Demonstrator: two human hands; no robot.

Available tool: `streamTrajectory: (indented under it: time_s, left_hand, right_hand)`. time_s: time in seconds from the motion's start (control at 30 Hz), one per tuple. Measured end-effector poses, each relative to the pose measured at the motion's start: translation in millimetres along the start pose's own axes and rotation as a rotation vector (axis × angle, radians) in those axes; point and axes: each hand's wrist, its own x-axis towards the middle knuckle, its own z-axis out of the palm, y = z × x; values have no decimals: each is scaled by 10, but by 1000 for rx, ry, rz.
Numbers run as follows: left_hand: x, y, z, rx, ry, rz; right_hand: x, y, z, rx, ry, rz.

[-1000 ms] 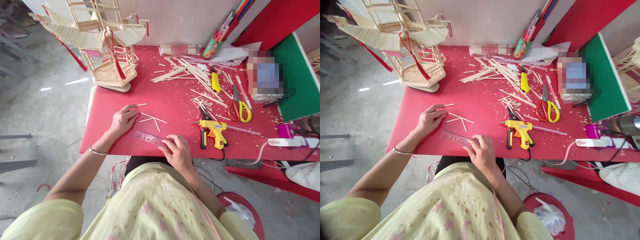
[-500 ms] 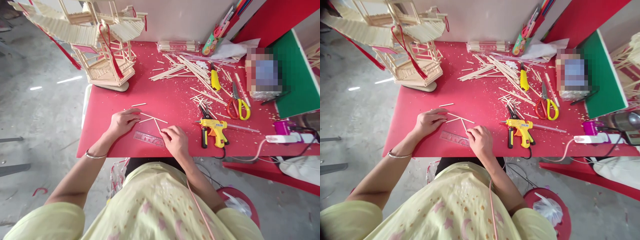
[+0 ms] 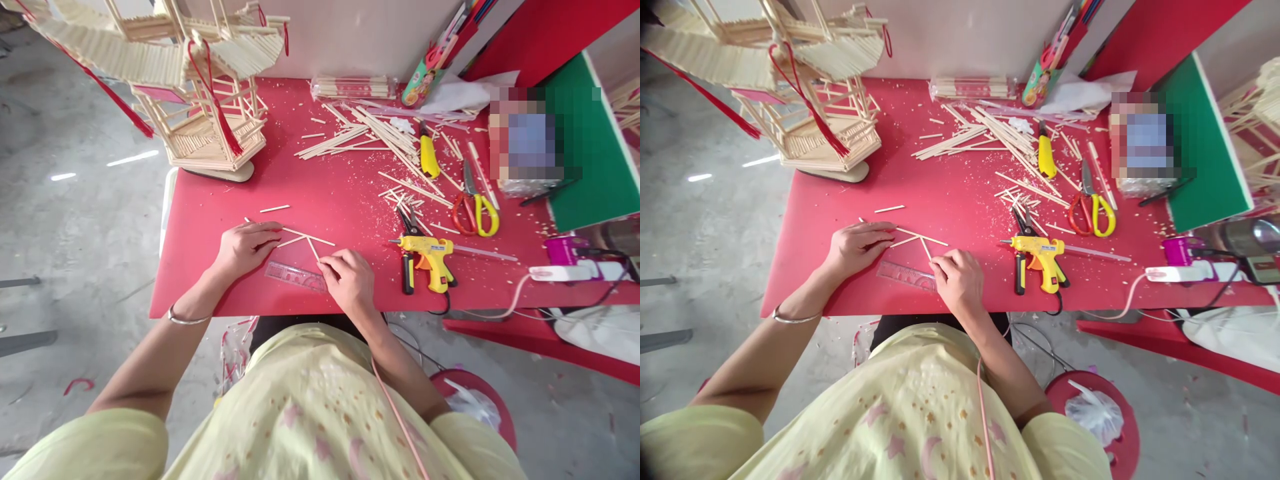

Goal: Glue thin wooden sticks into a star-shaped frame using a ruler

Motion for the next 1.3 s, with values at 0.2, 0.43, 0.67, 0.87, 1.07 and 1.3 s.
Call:
streamTrajectory:
  time_s: [0.2, 0.43, 0.67, 0.87, 1.07, 1.3]
  left_hand:
    - [-15, 18, 4, 13, 1, 1]
    - [-9, 47, -2, 31, 14, 9]
    - [-9, 50, 4, 19, 19, 5]
    - [-18, 50, 4, 20, 14, 1]
    - [-20, 45, 10, 12, 19, 7]
    - [-11, 69, 2, 16, 26, 18]
  right_hand:
    - [3, 9, 6, -2, 5, -7]
    - [-7, 19, 17, -8, 6, -16]
    - [-4, 39, 53, 25, 79, -57]
    - [-1, 44, 48, 26, 82, -67]
    - [1, 37, 46, 25, 72, -56]
    - [7, 32, 47, 57, 105, -54]
